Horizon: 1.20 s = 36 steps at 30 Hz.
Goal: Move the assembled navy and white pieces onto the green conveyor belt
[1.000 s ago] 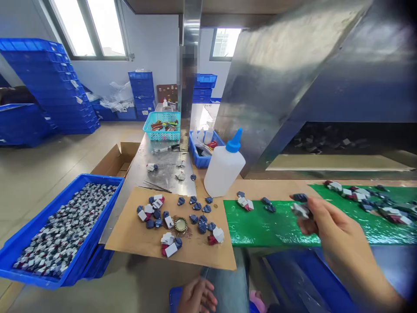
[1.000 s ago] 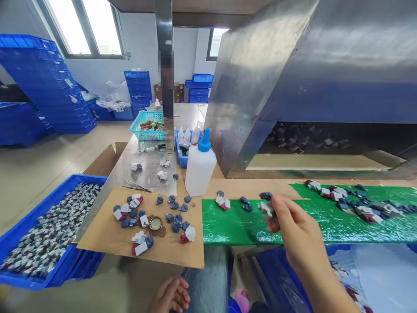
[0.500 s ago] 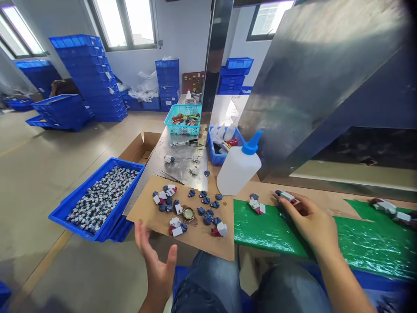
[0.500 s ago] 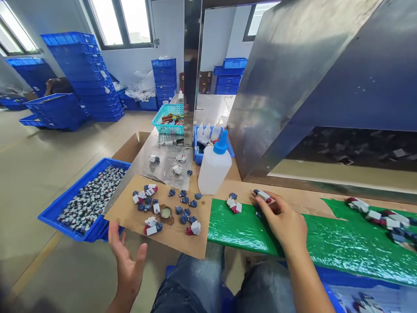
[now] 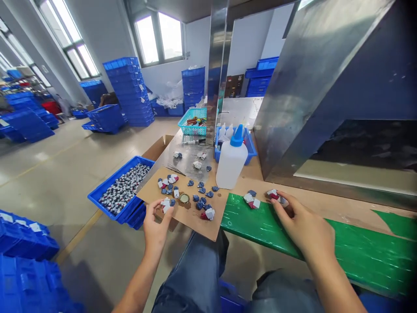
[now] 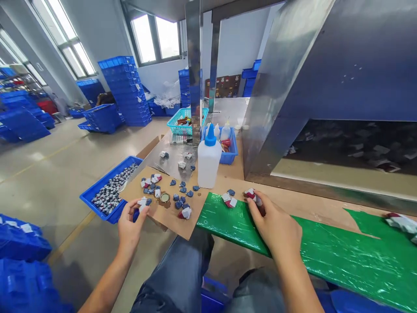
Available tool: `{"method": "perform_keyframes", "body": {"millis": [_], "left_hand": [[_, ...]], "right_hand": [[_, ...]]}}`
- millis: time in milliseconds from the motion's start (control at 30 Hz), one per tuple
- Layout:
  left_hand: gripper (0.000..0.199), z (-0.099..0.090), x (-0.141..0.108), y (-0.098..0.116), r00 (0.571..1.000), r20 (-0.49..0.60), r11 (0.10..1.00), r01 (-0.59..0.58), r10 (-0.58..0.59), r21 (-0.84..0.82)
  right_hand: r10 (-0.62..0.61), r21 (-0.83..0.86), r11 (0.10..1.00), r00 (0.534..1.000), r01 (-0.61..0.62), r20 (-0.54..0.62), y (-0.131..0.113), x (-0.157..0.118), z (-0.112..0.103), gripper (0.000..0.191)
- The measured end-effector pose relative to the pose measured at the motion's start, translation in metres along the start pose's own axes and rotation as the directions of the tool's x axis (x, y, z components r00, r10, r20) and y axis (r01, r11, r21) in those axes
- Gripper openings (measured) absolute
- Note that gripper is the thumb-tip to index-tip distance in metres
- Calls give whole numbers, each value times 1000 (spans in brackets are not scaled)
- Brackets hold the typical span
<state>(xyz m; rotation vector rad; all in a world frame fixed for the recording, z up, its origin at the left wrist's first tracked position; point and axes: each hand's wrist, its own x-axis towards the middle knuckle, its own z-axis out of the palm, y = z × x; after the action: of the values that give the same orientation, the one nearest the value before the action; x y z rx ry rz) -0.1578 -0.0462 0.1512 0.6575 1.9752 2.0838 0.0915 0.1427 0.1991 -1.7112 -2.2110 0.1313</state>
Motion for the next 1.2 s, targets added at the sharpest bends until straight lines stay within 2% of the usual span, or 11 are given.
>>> {"method": "perform_keyframes", "body": {"millis": [100, 267, 400, 533, 633, 700, 767, 933, 1067, 1133, 1200], "left_hand": [[50, 0, -15, 29, 976, 63, 917, 219, -210, -334], [48, -4, -25, 66, 851, 364, 591, 526, -379, -612], [40, 2, -20, 68, 726, 536, 256, 668, -431, -699], [43, 15, -23, 66, 635, 615, 100, 729, -467, -677], [48, 22, -29, 66, 588, 625, 106, 766, -513, -634], [49, 25, -32, 65, 567, 642, 113, 788, -516, -605], [45, 26, -34, 63, 536, 718, 58, 817, -444, -574], [40, 30, -41, 58, 481, 875, -120, 866, -65, -485], [40, 40, -45, 52, 457, 887, -64, 885, -66, -461], [39, 45, -50, 48, 397, 914, 19, 918, -90, -397], [40, 50, -57, 45, 328, 927, 160, 940, -184, -301]], "right_hand": [[17, -18, 1000, 1000, -17, 17, -4, -4, -3, 45], [36, -44, 998, 999, -36, 8, -4, -3, 0, 49], [80, -21, 996, 996, -81, -35, 0, 1, 5, 53], [12, 45, 999, 959, 1, -283, 3, -2, 11, 51], [-126, 13, 987, 821, 161, -557, 4, -5, 15, 47], [-210, -47, 971, 736, 235, -643, 5, -7, 17, 44], [-264, -94, 958, 708, 270, -655, 5, -9, 17, 42], [-310, -104, 937, 657, 334, -687, 5, -8, 17, 32], [-396, -133, 887, 576, 443, -715, 8, -9, 15, 26], [-390, -55, 866, 604, 496, -696, 7, -20, 8, 24], [-353, 141, 821, 686, 553, -637, 1, -41, 1, 27]]}}
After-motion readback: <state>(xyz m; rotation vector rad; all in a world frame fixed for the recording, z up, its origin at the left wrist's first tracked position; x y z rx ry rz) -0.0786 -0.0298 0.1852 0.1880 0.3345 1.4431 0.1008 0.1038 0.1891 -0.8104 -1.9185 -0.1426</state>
